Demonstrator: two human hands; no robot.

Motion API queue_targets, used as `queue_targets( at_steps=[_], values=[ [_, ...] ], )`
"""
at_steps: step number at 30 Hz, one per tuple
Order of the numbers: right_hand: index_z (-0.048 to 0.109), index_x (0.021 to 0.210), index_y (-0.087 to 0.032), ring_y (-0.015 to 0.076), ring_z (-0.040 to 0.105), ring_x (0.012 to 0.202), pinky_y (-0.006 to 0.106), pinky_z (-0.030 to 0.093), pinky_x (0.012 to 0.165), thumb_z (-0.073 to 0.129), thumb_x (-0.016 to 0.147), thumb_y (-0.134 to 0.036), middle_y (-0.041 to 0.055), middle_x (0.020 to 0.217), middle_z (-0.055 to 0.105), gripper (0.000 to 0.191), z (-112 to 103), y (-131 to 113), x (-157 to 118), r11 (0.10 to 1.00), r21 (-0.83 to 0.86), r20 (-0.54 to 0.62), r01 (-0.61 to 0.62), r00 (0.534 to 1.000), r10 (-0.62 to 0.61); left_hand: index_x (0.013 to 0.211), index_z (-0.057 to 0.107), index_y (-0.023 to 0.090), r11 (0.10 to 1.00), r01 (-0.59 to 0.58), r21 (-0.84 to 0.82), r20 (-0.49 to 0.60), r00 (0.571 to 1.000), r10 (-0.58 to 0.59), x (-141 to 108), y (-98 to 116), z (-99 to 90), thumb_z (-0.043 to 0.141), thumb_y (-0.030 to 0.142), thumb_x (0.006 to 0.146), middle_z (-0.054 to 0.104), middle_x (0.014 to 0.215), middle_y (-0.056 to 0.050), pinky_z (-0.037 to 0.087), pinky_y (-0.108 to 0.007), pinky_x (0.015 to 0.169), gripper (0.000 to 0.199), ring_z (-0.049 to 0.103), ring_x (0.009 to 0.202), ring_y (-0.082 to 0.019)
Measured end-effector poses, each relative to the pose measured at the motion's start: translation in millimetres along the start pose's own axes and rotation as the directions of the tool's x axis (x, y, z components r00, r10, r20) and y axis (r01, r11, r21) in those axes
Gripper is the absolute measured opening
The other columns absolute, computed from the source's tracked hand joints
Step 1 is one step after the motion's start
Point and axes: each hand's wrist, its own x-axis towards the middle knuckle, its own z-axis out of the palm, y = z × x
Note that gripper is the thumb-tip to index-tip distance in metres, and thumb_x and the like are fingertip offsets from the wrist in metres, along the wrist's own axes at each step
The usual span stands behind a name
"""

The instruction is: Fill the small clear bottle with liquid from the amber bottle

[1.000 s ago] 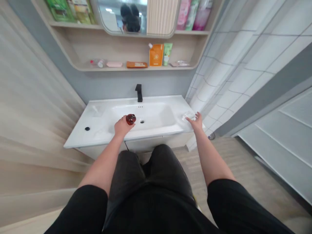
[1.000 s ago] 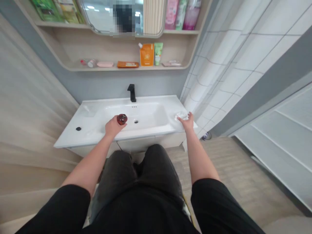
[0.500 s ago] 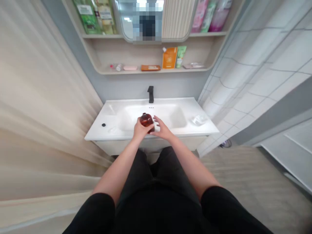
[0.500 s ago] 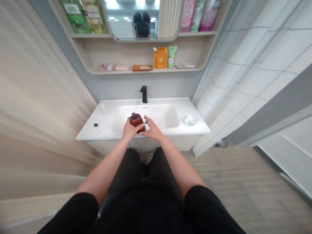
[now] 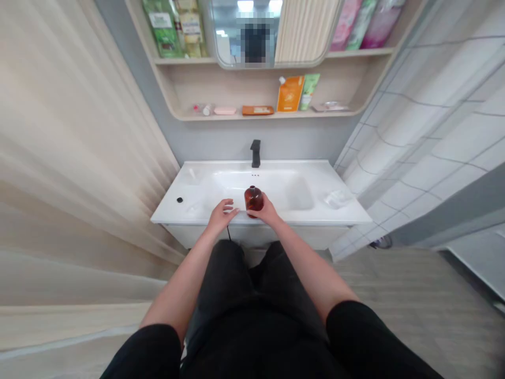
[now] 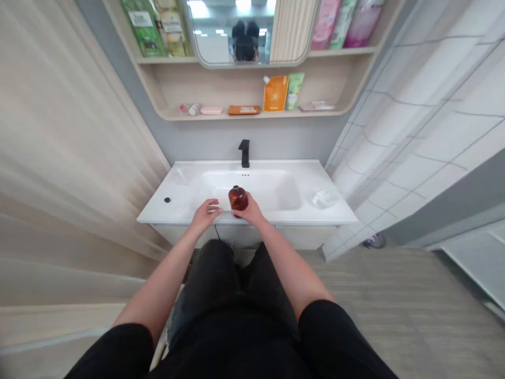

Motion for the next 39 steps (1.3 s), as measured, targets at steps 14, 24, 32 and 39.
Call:
queue_targets(
  at_steps=[14, 24, 32, 39],
  values=[
    [0.038, 0.178, -0.031, 0.0357, 0.06, 0.154, 0.054, 0.048, 0.131, 0.094, 0.086, -0.059, 0.0146, 0.175, 0.052, 0.11, 58.4, -45.5, -6.1, 0.963, -0.021, 0.334, 0.27, 0.909, -0.248, 0.132, 0.076, 0.021, 0.982, -0.05, 0.181, -0.233, 0.968, 0.092, -20.8, 43.8, -83.3, 0.099, 0.049, 0.073, 0.084, 0.122, -0.011, 0.065, -0.047, 0.105, 0.07, 0.082, 0.11, -0.032],
    [0.056, 0.167, -0.022, 0.0414, 0.07, 0.139, 0.06, 0.053, 0.123, 0.069, 0.107, -0.054, 0.0178, 0.15, 0.075, 0.07, -41.1, 21.8, 17.1, 0.787, -0.616, 0.187, 0.04, 0.978, 0.096, 0.118, 0.076, 0.021, 0.846, 0.396, 0.356, -0.681, 0.73, -0.054, 6.3, -19.8, -242.6, 0.101, 0.051, 0.062, 0.084, 0.109, -0.01, 0.065, -0.054, 0.105, 0.069, 0.081, 0.106, -0.037],
    [0.07, 0.152, -0.03, 0.035, 0.079, 0.121, 0.049, 0.06, 0.112, 0.068, 0.105, -0.064, 0.0084, 0.127, 0.085, 0.058, -42.9, 44.8, 18.6, 0.865, -0.497, 0.096, -0.07, 0.986, 0.135, 0.13, 0.066, 0.018, 0.876, 0.395, 0.278, -0.68, 0.725, -0.111, 18.3, -50.3, -222.0, 0.097, 0.043, 0.07, 0.08, 0.126, -0.016, 0.062, -0.054, 0.112, 0.072, 0.078, 0.117, -0.035],
    [0.082, 0.131, -0.029, 0.0352, 0.08, 0.118, 0.049, 0.061, 0.109, 0.07, 0.107, -0.057, 0.0084, 0.125, 0.085, 0.039, -42.6, 33.6, 17.1, 0.804, -0.586, 0.094, -0.107, 0.976, 0.198, 0.141, 0.055, 0.013, 0.792, 0.263, 0.551, -0.711, 0.645, 0.28, -28.2, -39.3, -178.5, 0.078, 0.041, 0.09, 0.062, 0.144, -0.025, 0.049, -0.061, 0.125, 0.063, 0.064, 0.136, -0.041]
  ],
)
